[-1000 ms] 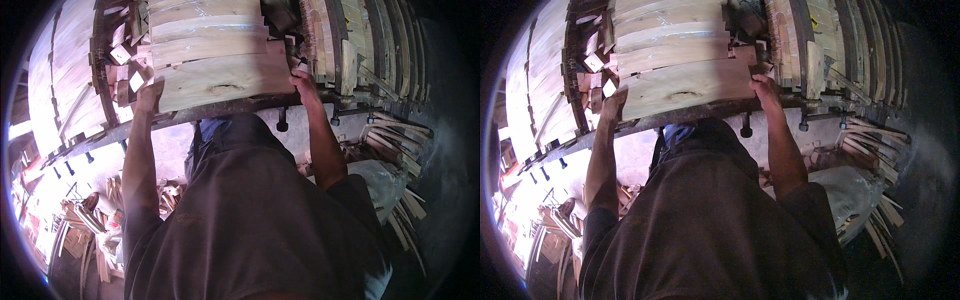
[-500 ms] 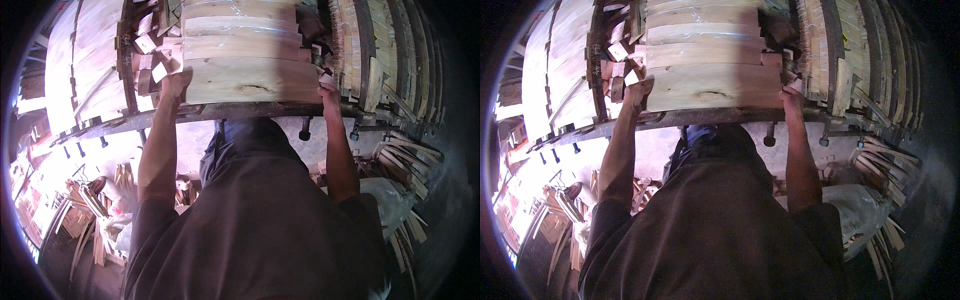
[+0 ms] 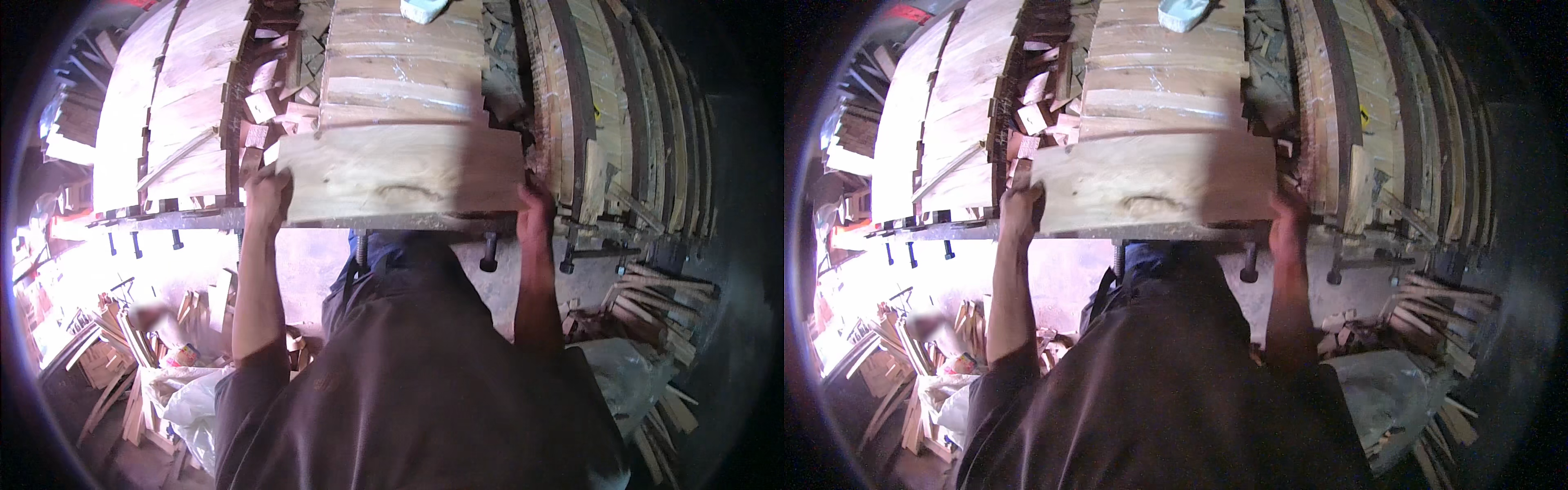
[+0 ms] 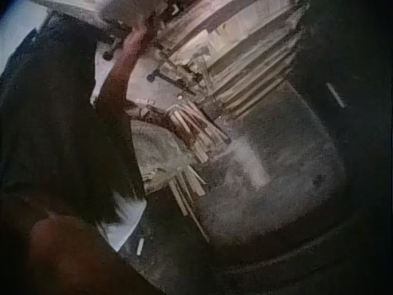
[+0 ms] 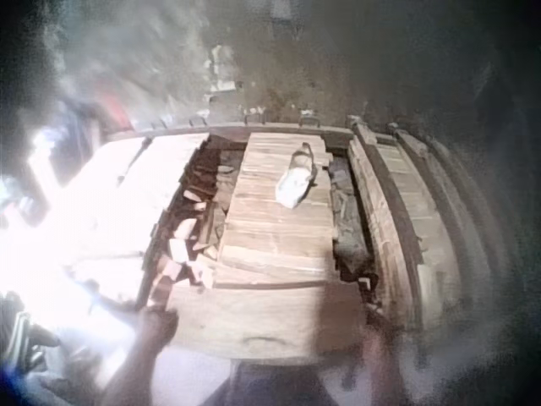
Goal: The person applies glue to the edges of thin wooden strips using a brush and places them into a curved wooden mold. The person repeatedly picks up strips, applies glue, and stacks them in the mold.
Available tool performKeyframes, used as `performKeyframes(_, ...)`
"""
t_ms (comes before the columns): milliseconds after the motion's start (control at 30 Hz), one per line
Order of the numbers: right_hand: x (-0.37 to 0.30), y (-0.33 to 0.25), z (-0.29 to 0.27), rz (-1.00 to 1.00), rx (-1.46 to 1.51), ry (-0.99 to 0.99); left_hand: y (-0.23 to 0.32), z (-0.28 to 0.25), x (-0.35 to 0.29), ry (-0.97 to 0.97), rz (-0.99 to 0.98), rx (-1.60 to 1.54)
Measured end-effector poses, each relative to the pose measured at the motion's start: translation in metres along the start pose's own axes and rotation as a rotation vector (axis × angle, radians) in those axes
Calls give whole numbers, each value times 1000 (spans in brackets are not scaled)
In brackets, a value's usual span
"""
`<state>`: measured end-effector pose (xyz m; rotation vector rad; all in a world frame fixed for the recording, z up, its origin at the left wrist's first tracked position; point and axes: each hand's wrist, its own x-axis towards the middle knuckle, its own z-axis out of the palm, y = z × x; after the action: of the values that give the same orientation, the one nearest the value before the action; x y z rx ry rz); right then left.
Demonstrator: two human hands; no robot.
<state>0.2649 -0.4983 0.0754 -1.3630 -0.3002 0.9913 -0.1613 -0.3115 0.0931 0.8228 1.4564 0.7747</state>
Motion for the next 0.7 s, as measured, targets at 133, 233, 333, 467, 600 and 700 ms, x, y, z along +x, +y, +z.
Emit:
performKeyframes(133, 1, 16, 28, 68, 261, -204, -8, -55, -71, 209, -6, -37)
performKeyframes(233, -26, 19, 77, 121, 452, -283, -17, -79, -129, 351, -50, -215)
performKeyframes(333, -58, 31, 106, 190, 632, -316, -50, -103, -165, 569, -45, -392)
performKeyframes(467, -117, 32, 120, 375, 850, -423, -105, -144, -182, 503, -47, -278)
performKeyframes(600, -173, 50, 167, 470, 708, -377, -120, -148, -176, 381, 141, -553)
performKeyframes(700, -231, 78, 226, 459, 599, -595, -119, -193, -188, 378, 153, -494)
